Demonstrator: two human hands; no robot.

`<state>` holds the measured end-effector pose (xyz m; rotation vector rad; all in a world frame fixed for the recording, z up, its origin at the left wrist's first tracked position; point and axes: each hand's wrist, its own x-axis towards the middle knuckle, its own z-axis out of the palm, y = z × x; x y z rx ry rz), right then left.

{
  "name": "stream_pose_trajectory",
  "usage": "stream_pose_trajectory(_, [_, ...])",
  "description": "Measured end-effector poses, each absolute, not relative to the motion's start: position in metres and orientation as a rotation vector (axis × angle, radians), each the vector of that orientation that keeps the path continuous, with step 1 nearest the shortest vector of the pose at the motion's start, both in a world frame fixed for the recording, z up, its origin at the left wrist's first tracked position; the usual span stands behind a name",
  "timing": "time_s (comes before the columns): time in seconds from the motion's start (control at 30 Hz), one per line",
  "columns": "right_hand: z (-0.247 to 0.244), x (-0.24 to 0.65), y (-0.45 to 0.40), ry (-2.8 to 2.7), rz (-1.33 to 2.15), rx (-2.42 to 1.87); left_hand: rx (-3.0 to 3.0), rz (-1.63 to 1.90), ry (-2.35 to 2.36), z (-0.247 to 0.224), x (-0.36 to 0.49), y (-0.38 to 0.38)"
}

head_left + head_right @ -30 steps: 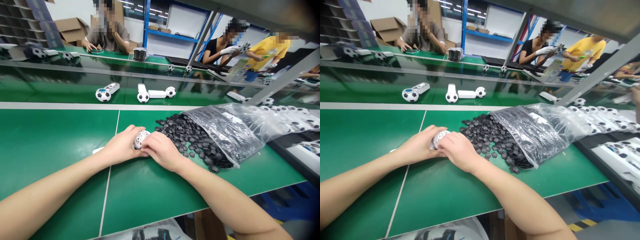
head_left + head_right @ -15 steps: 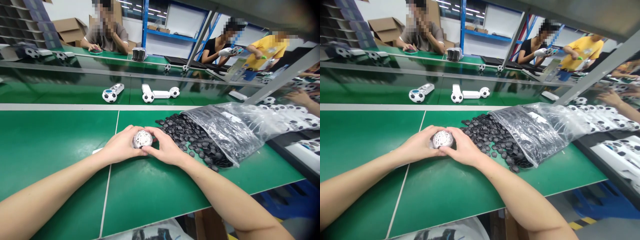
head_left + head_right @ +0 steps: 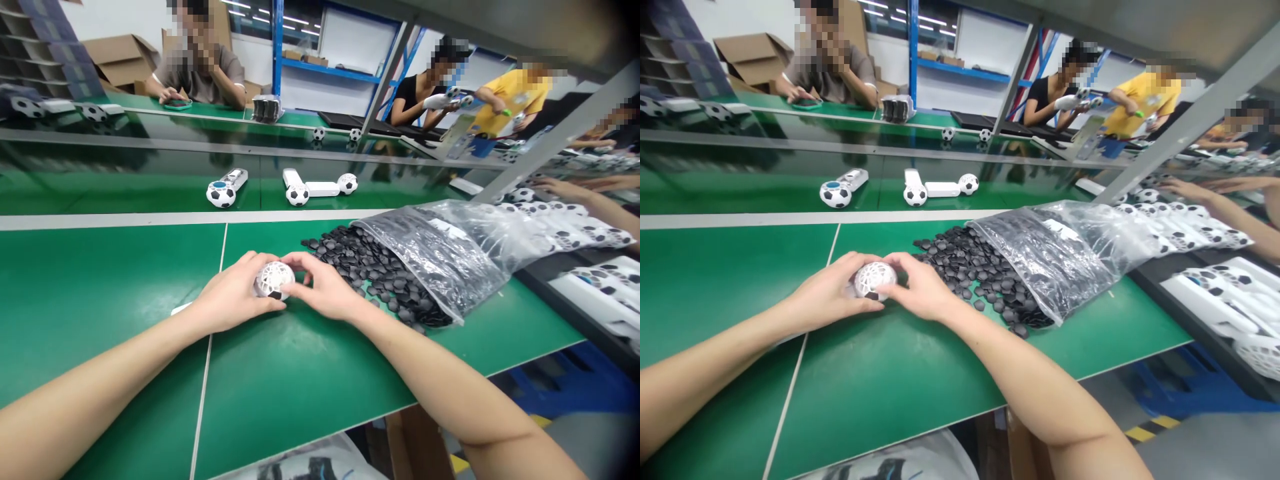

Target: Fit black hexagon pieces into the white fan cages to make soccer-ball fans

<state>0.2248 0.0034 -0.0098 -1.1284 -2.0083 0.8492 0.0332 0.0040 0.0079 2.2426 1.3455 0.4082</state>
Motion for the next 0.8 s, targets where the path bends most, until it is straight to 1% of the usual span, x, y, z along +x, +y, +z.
stream_pose_trajectory(0.03, [-0.010,0.230,0.010,-1.971,0.795,-1.174,2.243,0.383,1.363,0.009,0.033,0.004])
stream_pose_trajectory(0.1, [-0.012,0.243,0.023,-1.915,0.558,-1.298,2.244,0.323,1.408,0.010,0.032,0.004])
stream_pose_trajectory(0.2, [-0.015,0.256,0.036,-1.994,0.267,-1.445,2.300,0.278,1.436,0.008,0.030,0.007])
stream_pose_trajectory(0.4, [-0.019,0.247,0.036,-2.243,0.093,-1.590,2.521,0.229,1.414,0.008,0.026,0.015])
stream_pose_trajectory(0.53, [-0.017,0.244,0.035,-2.309,0.085,-1.604,2.610,0.209,1.409,0.010,0.021,0.017])
stream_pose_trajectory(0.8, [-0.011,0.254,0.033,-2.301,0.379,-1.581,2.660,0.271,1.350,0.002,0.016,0.019])
